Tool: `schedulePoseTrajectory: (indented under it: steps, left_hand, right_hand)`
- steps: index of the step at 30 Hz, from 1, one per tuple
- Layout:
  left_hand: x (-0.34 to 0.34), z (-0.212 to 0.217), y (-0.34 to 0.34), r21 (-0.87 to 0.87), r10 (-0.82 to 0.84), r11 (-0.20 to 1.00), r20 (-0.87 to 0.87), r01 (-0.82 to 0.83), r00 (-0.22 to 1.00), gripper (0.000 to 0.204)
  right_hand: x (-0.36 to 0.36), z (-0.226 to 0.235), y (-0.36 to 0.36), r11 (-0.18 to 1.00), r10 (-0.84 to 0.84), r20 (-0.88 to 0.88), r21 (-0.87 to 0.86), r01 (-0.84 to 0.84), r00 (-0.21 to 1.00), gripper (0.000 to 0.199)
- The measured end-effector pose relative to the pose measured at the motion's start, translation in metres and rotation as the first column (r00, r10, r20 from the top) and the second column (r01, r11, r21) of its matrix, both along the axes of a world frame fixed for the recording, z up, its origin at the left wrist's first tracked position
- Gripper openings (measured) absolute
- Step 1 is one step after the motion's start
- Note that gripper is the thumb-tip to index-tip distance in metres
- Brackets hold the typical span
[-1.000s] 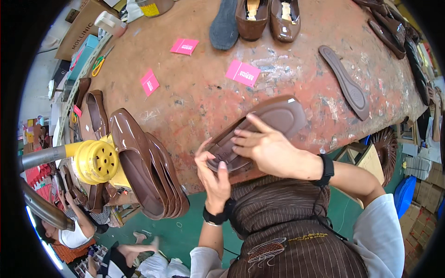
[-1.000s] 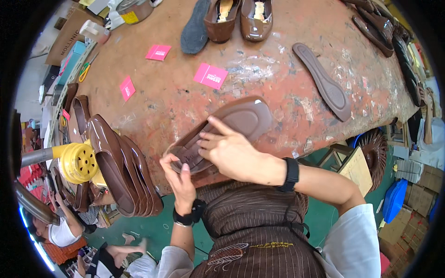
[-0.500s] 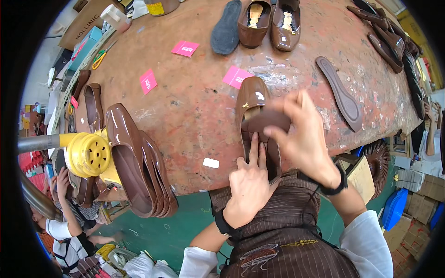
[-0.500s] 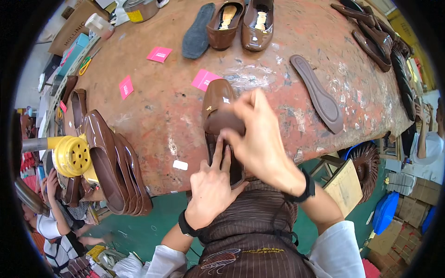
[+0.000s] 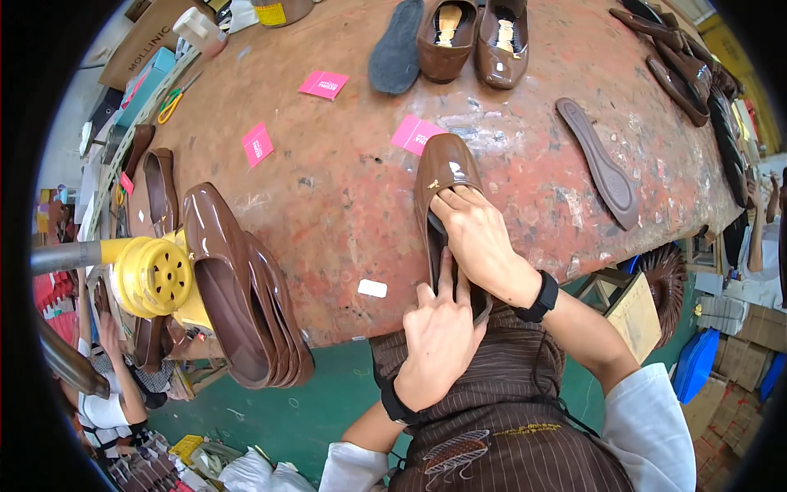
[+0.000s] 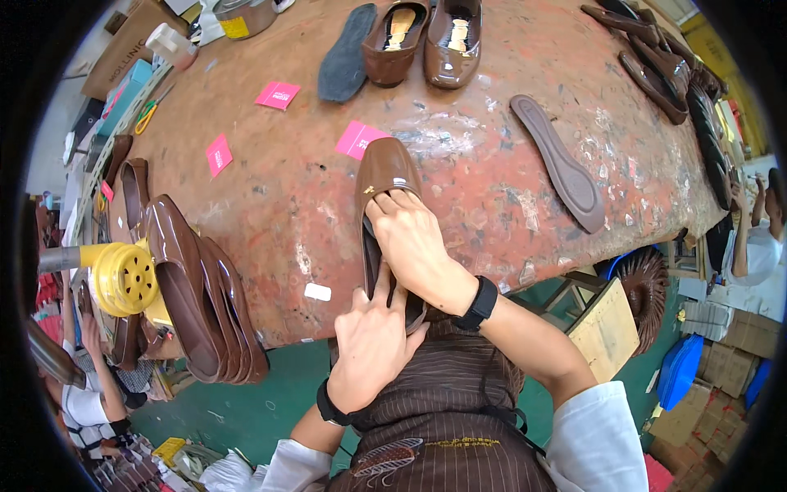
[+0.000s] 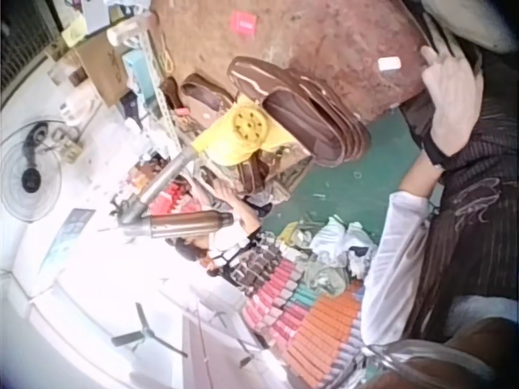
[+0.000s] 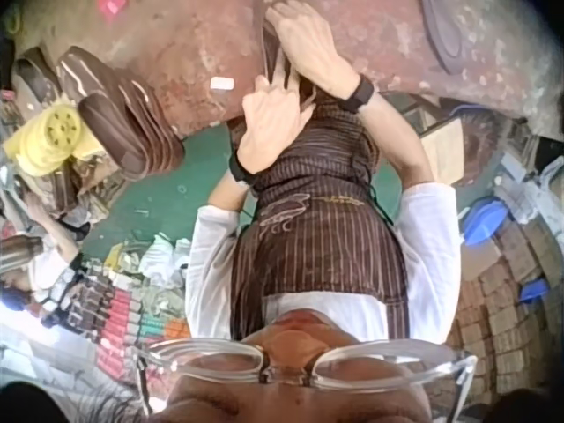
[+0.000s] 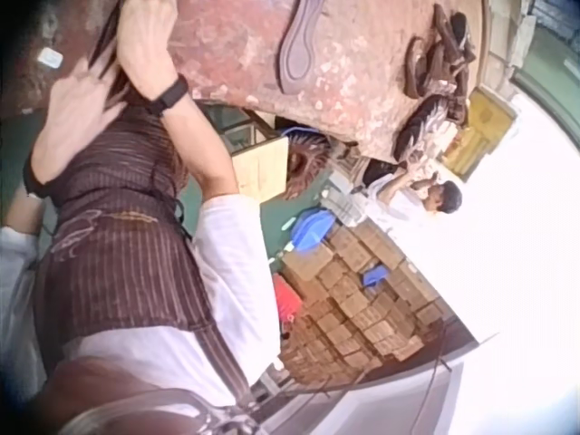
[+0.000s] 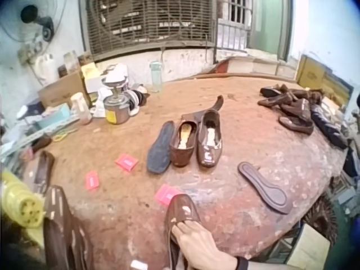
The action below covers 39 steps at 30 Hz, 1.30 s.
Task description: The person inserts insoles into brown patent leather flats on a workbench. They pick up each shoe, place an insole inside, press it down, and set the shoe aside. The process is repeated for multiple shoes in a batch.
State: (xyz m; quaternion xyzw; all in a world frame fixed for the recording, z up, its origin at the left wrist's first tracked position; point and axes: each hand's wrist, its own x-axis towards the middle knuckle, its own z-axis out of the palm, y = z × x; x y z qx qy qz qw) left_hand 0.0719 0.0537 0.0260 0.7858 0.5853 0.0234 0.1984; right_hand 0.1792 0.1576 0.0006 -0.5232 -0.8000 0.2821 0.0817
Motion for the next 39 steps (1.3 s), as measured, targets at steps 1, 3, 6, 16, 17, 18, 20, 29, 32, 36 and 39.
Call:
schedulePoseTrajectory:
  steps: [1,3,6,16,17,18,20,29,32,36,39]
  left_hand:
    - [0.0,0.002,0.0,0.003,0.008,1.0,0.006,-0.008,1.0,0.058]
    - [0.0,-0.002,0.002,0.008,0.02,1.0,0.009,-0.02,1.0,0.055]
    - [-0.002,-0.005,-0.002,-0.035,-0.008,0.999,0.043,0.009,0.999,0.049]
    - [0.0,-0.005,-0.003,0.001,0.033,0.999,0.055,-0.033,0.998,0.054]
    - [-0.001,-0.007,-0.003,-0.023,0.019,1.0,0.06,-0.018,0.998,0.056]
    - [-0.001,-0.009,-0.003,-0.046,0.006,0.999,0.065,-0.003,0.998,0.057]
    - [0.001,-0.003,0.001,-0.075,-0.009,0.997,0.04,0.012,0.999,0.053]
    - [-0.003,-0.009,-0.003,-0.068,-0.015,0.998,0.012,0.016,1.0,0.065]
    - [-0.001,-0.005,0.001,-0.041,0.019,0.999,0.042,-0.017,0.999,0.06]
    - [0.0,-0.008,-0.003,-0.019,0.042,0.999,0.06,-0.041,0.997,0.059]
    - [0.002,0.001,0.003,-0.062,-0.003,0.998,0.049,0.006,0.999,0.06]
  right_hand:
    - [0.001,0.003,-0.006,0.994,0.001,-0.003,0.105,0.0,1.0,0.064]
    - [0.005,0.004,-0.025,0.95,0.026,-0.014,0.313,-0.02,1.0,0.065]
    - [0.001,-0.01,-0.049,0.894,-0.009,0.285,0.432,-0.12,0.959,0.057]
    - [-0.008,-0.014,-0.03,0.881,-0.082,0.445,0.451,-0.144,0.892,0.05]
    - [-0.007,-0.017,-0.032,0.858,-0.101,0.436,0.493,-0.143,0.894,0.051]
    - [-0.007,-0.019,-0.035,0.834,-0.119,0.425,0.533,-0.141,0.898,0.052]
    - [-0.012,-0.003,-0.014,0.965,-0.006,0.406,0.242,-0.101,0.914,0.063]
    - [-0.003,-0.007,-0.017,0.898,-0.021,0.249,0.431,-0.091,0.968,0.054]
    - [-0.014,-0.013,0.002,0.951,-0.02,0.515,0.275,-0.144,0.857,0.043]
    - [-0.014,-0.015,0.007,0.944,-0.007,0.477,0.293,-0.151,0.879,0.028]
    - [-0.017,-0.026,0.017,0.941,-0.012,0.545,0.289,-0.175,0.838,0.022]
